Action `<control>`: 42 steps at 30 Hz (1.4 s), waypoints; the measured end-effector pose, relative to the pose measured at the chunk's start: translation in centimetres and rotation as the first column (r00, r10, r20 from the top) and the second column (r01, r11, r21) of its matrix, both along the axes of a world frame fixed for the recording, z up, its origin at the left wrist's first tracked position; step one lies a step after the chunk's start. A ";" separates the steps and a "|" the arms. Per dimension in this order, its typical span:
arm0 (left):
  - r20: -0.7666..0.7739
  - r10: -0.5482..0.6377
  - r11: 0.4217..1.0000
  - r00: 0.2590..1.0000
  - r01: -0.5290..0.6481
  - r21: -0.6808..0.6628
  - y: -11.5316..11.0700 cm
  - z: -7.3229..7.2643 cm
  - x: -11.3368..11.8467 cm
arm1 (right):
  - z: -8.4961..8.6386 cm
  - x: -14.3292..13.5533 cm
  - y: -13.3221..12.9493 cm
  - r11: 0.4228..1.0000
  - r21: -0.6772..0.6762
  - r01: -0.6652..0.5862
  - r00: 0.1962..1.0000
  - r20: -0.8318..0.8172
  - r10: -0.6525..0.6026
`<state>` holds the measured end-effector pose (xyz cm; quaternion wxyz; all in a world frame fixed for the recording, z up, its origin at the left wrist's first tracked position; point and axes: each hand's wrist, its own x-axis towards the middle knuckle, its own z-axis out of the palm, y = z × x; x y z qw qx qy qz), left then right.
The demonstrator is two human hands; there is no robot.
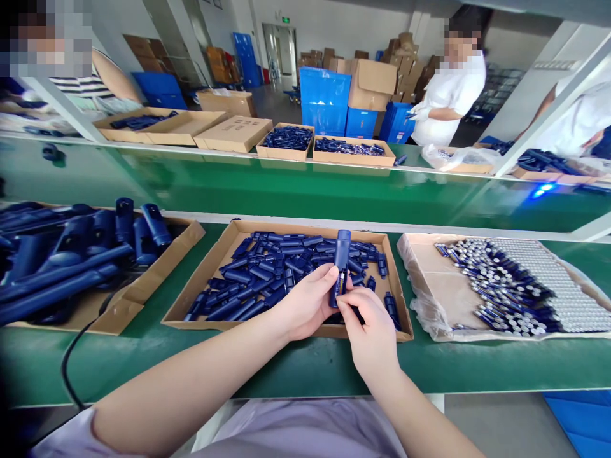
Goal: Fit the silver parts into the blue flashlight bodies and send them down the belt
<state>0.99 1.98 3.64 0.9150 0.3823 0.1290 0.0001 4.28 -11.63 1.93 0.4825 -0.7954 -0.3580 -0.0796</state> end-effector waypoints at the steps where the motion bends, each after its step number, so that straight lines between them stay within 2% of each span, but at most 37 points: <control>1: -0.001 -0.001 1.000 1.000 0.001 0.000 0.0 0.0 0.0 | 0.0 0.0 0.0 1.000 -0.001 -0.001 1.000 -0.003 0.001; 8: -0.004 -0.004 1.000 1.000 0.004 0.019 0.0 -0.1 0.0 | 0.1 -0.2 0.1 0.999 -0.020 -0.034 0.999 0.026 0.034; 14: 0.000 0.010 1.000 1.000 -0.010 0.000 0.0 -0.1 0.0 | 0.0 -0.2 0.1 1.000 -0.006 0.011 0.999 0.032 -0.011; 22: 0.011 0.008 1.000 1.000 -0.008 0.001 -0.1 -0.1 0.0 | 0.2 -0.2 0.1 0.999 -0.017 -0.041 0.998 0.043 0.042; 27: -0.019 -0.021 1.000 1.000 0.021 -0.009 -0.1 -0.1 0.0 | 0.8 0.6 -0.5 0.983 -0.109 -0.150 0.988 0.008 0.152; 35: -0.014 -0.081 0.997 0.997 0.081 0.011 0.0 -0.1 -0.1 | 1.1 2.2 -1.6 0.917 -0.251 -0.309 0.948 0.001 0.319; 42: -0.034 -0.094 0.995 0.995 0.094 0.012 0.0 0.1 -0.2 | 1.0 2.8 -2.4 0.887 -0.317 -0.337 0.921 0.087 0.380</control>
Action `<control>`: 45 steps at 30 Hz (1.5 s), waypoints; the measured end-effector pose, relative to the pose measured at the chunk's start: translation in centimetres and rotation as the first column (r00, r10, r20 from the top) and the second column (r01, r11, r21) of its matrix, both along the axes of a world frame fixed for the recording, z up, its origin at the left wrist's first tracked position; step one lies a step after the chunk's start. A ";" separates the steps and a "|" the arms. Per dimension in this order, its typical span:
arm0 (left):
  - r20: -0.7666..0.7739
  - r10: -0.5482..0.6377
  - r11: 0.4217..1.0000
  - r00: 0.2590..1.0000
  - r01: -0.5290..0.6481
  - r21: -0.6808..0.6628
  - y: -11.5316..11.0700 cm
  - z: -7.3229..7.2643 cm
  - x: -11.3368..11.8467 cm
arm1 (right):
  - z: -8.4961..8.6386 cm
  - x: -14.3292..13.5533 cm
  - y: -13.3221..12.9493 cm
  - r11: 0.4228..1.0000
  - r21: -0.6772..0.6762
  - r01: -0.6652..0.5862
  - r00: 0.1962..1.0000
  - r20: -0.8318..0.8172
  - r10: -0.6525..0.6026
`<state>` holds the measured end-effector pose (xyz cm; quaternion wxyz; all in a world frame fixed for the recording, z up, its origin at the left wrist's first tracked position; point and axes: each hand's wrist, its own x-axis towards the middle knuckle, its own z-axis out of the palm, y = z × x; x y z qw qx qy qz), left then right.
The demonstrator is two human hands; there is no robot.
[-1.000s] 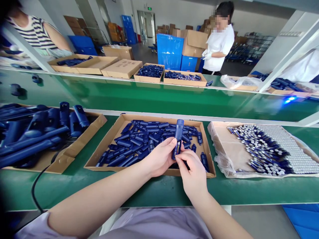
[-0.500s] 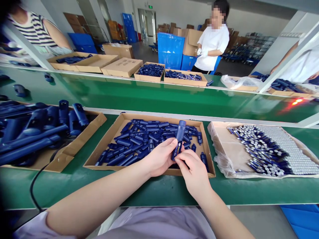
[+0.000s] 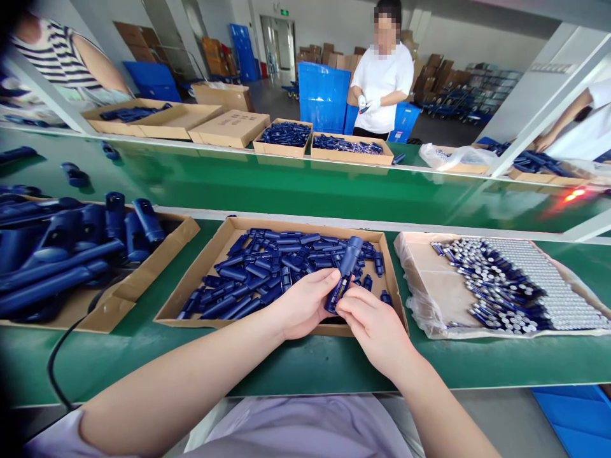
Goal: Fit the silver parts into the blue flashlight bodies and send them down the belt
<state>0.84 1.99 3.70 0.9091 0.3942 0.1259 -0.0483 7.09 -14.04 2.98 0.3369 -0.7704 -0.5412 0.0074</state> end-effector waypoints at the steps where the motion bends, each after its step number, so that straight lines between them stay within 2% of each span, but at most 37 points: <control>1: -0.005 0.001 1.000 1.000 -0.001 -0.002 0.0 0.0 0.0 | 0.1 0.0 -0.1 1.000 0.002 0.000 1.000 0.011 0.000; 7: -0.030 0.029 0.999 0.999 -0.029 0.022 0.3 -0.2 0.3 | 0.3 -0.2 -0.5 0.996 -0.064 -0.054 0.996 0.071 0.058; 9: -0.033 0.030 0.999 0.999 -0.030 0.024 0.4 -0.2 0.4 | 0.1 -0.4 -0.6 1.000 -0.018 -0.013 0.996 0.084 0.014; 13: -0.022 0.031 1.000 0.999 -0.031 -0.003 0.4 -0.1 0.3 | -0.2 -0.6 -0.5 0.978 0.164 0.126 0.984 0.102 -0.143; 21: -0.055 0.047 0.999 0.997 -0.046 0.024 0.3 0.3 0.3 | -0.6 -0.9 0.3 0.965 0.245 0.097 0.963 0.221 -0.153; 28: -0.032 0.061 0.997 0.998 -0.059 0.059 0.5 -0.1 0.4 | -0.6 -1.1 0.6 0.959 0.271 0.085 0.952 0.261 -0.158; 31: -0.020 0.077 0.995 0.997 -0.075 0.060 0.5 -0.3 0.4 | -0.6 -1.3 0.9 0.958 0.255 0.134 0.973 0.151 -0.176; 35: 0.016 0.100 0.993 0.995 -0.101 0.068 0.2 -0.2 0.3 | -0.1 -1.8 1.3 0.952 0.172 0.252 0.965 -0.114 -0.235; 38: 0.027 0.119 0.991 0.993 -0.120 0.065 0.0 0.0 0.4 | 0.2 -2.0 0.9 0.940 0.111 0.323 0.878 -0.407 -0.253; 40: 0.020 0.124 0.991 0.992 -0.125 0.047 0.0 0.1 0.4 | 0.1 -1.6 0.2 0.921 0.152 0.359 0.779 -0.592 -0.206; 42: 0.001 0.120 0.992 0.993 -0.120 0.029 0.1 0.1 0.4 | -0.1 -0.9 -0.4 0.892 0.222 0.393 0.733 -0.662 -0.159; 45: -0.024 0.092 0.996 0.995 -0.092 0.009 0.3 0.1 0.4 | 0.0 0.2 -0.7 0.868 0.257 0.425 0.758 -0.626 -0.185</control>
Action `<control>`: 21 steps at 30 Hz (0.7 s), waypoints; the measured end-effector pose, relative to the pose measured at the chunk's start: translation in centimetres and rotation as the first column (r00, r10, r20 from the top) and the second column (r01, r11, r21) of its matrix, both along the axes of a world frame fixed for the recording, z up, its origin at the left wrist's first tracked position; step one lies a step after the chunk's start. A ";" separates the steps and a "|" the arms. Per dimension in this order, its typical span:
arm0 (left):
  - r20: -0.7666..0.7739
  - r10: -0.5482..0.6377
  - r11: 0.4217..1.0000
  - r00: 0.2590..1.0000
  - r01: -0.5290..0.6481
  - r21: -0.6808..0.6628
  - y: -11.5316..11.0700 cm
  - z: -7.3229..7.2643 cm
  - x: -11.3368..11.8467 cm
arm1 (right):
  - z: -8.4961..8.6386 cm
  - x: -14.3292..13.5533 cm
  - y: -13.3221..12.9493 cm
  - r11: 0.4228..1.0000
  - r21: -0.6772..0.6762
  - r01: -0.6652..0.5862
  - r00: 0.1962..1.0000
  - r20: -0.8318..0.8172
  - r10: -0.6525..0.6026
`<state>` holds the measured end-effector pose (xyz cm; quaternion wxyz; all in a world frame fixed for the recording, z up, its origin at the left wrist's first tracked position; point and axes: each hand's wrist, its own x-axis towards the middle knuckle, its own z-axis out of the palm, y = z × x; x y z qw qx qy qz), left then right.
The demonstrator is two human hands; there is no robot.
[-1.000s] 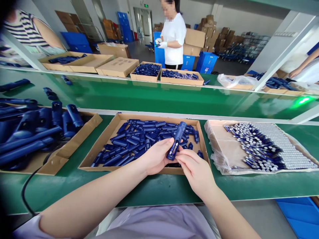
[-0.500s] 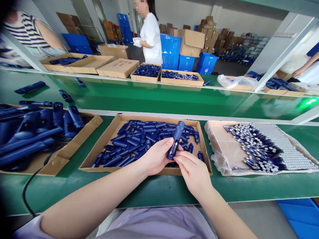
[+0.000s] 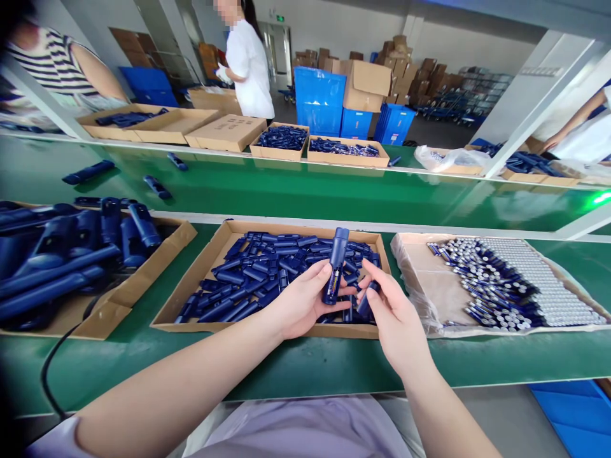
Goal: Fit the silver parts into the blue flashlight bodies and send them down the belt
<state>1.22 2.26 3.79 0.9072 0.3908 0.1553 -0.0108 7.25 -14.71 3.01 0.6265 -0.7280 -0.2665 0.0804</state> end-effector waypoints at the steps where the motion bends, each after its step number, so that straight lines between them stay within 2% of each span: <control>1: 0.001 -0.014 1.000 1.000 0.014 -0.006 0.0 0.0 0.0 | 0.2 0.2 0.2 1.000 0.011 0.016 1.000 0.005 -0.016; 4: 0.035 -0.075 0.997 0.997 0.076 -0.014 0.1 0.0 -0.2 | 0.9 0.2 1.6 0.991 0.128 0.038 0.999 -0.039 -0.034; 6: 0.060 -0.100 0.995 0.993 0.101 -0.019 0.1 0.0 -0.3 | 1.3 -0.2 2.7 0.989 0.146 0.019 0.998 -0.066 -0.009; 9: 0.082 -0.105 0.994 0.991 0.108 -0.033 0.1 0.0 -0.3 | 1.3 -0.9 3.6 1.000 0.024 -0.017 0.998 -0.054 0.019; 13: 0.081 -0.104 0.994 0.991 0.107 -0.034 0.1 -0.1 -0.2 | 0.7 -1.1 3.3 0.989 -0.145 -0.015 1.000 -0.016 0.013; 18: 0.077 -0.122 0.992 0.990 0.124 -0.018 0.2 0.0 -0.3 | 0.4 -0.6 2.7 0.992 -0.123 -0.004 0.999 0.037 0.009; 21: 0.061 -0.119 0.993 0.991 0.120 -0.018 0.1 0.1 -0.3 | 0.4 -0.6 2.7 0.986 -0.166 0.001 0.998 0.058 0.009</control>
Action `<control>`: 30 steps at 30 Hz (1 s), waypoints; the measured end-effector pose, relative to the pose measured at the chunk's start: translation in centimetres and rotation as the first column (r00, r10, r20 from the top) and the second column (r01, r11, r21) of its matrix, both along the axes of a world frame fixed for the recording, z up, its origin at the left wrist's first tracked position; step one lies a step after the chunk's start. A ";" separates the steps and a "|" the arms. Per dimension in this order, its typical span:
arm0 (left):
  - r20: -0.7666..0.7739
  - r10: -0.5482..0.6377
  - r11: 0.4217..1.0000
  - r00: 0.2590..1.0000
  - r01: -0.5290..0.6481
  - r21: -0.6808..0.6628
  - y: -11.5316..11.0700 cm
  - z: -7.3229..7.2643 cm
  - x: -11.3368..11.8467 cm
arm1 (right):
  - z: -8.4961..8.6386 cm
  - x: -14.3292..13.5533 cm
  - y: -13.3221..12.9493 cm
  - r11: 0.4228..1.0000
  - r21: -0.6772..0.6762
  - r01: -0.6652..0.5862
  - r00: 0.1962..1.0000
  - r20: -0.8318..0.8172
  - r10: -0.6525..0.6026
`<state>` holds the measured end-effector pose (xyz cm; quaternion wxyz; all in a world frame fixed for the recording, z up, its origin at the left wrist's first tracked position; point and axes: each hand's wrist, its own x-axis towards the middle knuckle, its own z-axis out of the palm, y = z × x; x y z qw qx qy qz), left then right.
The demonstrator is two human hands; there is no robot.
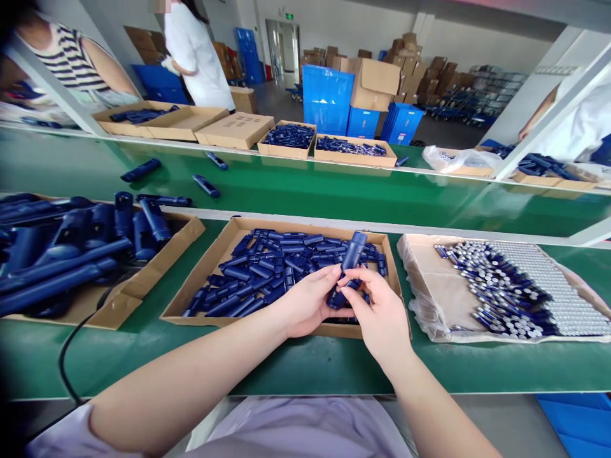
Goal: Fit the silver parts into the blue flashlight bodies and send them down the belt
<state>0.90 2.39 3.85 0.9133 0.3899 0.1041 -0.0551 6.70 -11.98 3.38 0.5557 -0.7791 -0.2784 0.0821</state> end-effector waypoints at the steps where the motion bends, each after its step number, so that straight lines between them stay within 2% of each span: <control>1: 0.000 0.000 1.000 1.000 0.000 -0.001 0.0 0.0 0.0 | 0.0 0.0 0.1 1.000 -0.009 -0.001 1.000 0.002 0.001; 6: 0.038 -0.006 1.000 0.999 0.006 -0.007 -0.1 -0.1 0.0 | 0.2 -0.3 0.3 1.000 0.025 -0.008 0.999 0.049 0.007; 11: 0.019 -0.008 1.000 1.000 0.008 -0.012 0.0 -0.3 0.0 | 0.7 -0.3 0.0 0.994 -0.105 -0.041 0.980 0.188 0.061; 14: 0.007 -0.013 1.000 1.000 0.014 -0.019 0.0 -0.2 0.0 | 0.8 0.0 -0.1 0.990 -0.131 -0.048 0.902 0.421 0.100; 17: -0.024 -0.028 0.999 0.999 0.027 -0.025 -0.1 0.1 0.0 | 0.7 0.3 0.1 0.993 -0.110 0.049 0.780 0.624 0.031; 20: -0.028 -0.054 0.999 0.998 0.053 -0.010 -0.1 0.3 0.0 | 0.6 0.4 0.4 0.985 -0.100 0.143 0.786 0.616 -0.051; 23: 0.005 -0.065 0.998 0.998 0.065 0.005 -0.1 0.2 -0.1 | 0.6 0.2 0.6 0.981 -0.074 0.182 0.799 0.593 -0.103; 30: 0.008 -0.053 0.998 0.999 0.053 -0.015 -0.1 -0.4 -0.1 | 0.7 -0.3 0.6 0.989 -0.093 0.118 0.750 0.661 -0.027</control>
